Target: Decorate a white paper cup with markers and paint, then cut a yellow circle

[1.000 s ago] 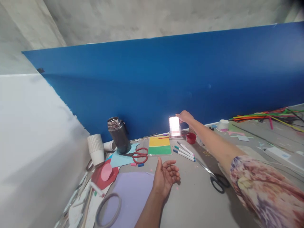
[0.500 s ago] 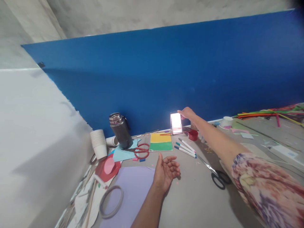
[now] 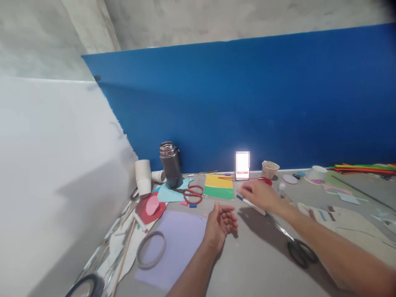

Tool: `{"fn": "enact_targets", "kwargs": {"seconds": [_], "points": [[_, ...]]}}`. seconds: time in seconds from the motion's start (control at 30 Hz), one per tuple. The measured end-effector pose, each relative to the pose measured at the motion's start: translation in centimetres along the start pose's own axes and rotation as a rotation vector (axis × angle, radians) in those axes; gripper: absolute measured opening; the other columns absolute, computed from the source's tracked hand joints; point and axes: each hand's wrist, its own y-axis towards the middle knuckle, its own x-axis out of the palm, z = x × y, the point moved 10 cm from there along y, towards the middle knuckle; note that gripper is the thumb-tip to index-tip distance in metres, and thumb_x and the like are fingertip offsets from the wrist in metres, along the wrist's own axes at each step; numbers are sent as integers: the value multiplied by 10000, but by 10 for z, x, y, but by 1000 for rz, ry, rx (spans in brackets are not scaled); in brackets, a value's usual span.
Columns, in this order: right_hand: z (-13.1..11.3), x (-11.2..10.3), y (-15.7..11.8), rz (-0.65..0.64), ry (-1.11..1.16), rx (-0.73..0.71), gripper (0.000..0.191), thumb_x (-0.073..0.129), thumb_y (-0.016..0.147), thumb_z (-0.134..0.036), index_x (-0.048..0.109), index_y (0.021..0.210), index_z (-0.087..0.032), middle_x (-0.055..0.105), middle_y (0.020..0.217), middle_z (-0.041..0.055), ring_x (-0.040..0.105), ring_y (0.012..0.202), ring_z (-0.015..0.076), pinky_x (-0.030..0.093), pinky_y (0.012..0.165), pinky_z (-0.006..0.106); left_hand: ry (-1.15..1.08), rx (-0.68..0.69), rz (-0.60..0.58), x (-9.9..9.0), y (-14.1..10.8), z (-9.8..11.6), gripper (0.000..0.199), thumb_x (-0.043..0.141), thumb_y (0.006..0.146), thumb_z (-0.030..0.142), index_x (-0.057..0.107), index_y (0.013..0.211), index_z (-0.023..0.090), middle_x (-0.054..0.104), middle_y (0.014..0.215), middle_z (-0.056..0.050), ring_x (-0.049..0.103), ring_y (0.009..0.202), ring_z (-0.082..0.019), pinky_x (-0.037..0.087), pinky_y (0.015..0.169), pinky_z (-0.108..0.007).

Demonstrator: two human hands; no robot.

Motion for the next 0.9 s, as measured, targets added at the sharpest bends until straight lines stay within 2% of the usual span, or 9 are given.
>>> {"fn": "enact_targets", "kwargs": {"seconds": [0.13, 0.27, 0.4, 0.5, 0.57, 0.63, 0.73, 0.83, 0.9], "points": [[-28, 68, -74, -111, -15, -123, 268, 563, 972, -377, 732, 768, -332, 825, 845, 25, 756, 820, 261, 434, 662, 350, 346, 294, 156, -11, -10, 31, 591, 627, 901, 718, 713, 852, 135, 670, 668, -70, 602, 577, -174, 459, 589, -288], [-39, 100, -97, -158, -49, -179, 257, 539, 987, -367, 749, 843, -330, 838, 916, 61, 778, 864, 280, 472, 700, 375, 586, 410, 209, -10, -19, 42, 422, 626, 945, 556, 707, 760, 186, 647, 684, -62, 591, 659, -196, 456, 658, -297], [-47, 102, -97, -182, -128, -214, 254, 548, 996, -357, 768, 886, -295, 835, 932, 111, 780, 855, 289, 466, 691, 370, 890, 490, 225, -2, -24, 50, 331, 600, 966, 447, 706, 736, 233, 702, 854, -100, 637, 927, -278, 495, 943, -386], [-58, 97, -99, -187, -181, -251, 269, 552, 1014, -340, 773, 889, -250, 833, 905, 105, 780, 816, 267, 432, 665, 342, 1123, 468, 221, 3, -19, 49, 185, 612, 950, 348, 752, 913, 232, 750, 1168, -134, 609, 1244, -328, 385, 1183, -483], [-65, 95, -101, -157, -202, -266, 274, 535, 1035, -315, 776, 942, -225, 833, 926, 103, 780, 825, 256, 412, 660, 327, 1296, 431, 221, 5, -12, 49, 229, 600, 953, 312, 749, 1095, 210, 656, 1450, -162, 464, 1478, -360, 265, 1270, -557], [-69, 96, -103, -106, -210, -270, 273, 524, 1048, -293, 774, 984, -204, 829, 947, 113, 774, 835, 250, 396, 662, 318, 1469, 400, 216, 8, -2, 51, 376, 607, 965, 348, 687, 1301, 202, 485, 1646, -169, 284, 1607, -379, 117, 1310, -625], [-66, 100, -104, -8, -194, -280, 306, 496, 1063, -268, 770, 958, -180, 813, 932, 127, 757, 833, 246, 382, 674, 320, 1706, 362, 152, 12, 16, 55, 583, 645, 957, 488, 575, 1480, 241, 422, 1702, -136, 231, 1638, -355, -11, 1330, -618], [-55, 100, -105, 91, -156, -319, 320, 496, 1061, -258, 761, 897, -184, 792, 871, 99, 731, 803, 231, 371, 688, 324, 1876, 295, 105, 5, 26, 53, 683, 596, 967, 603, 538, 1522, 210, 470, 1667, -173, 345, 1592, -365, 68, 1318, -661], [-45, 96, -105, 151, -133, -350, 316, 504, 1056, -272, 755, 881, -191, 777, 830, 77, 709, 770, 218, 364, 694, 324, 1946, 280, 96, 0, 26, 47, 779, 543, 970, 674, 491, 1562, 169, 429, 1686, -205, 343, 1593, -373, 98, 1312, -675]]}}
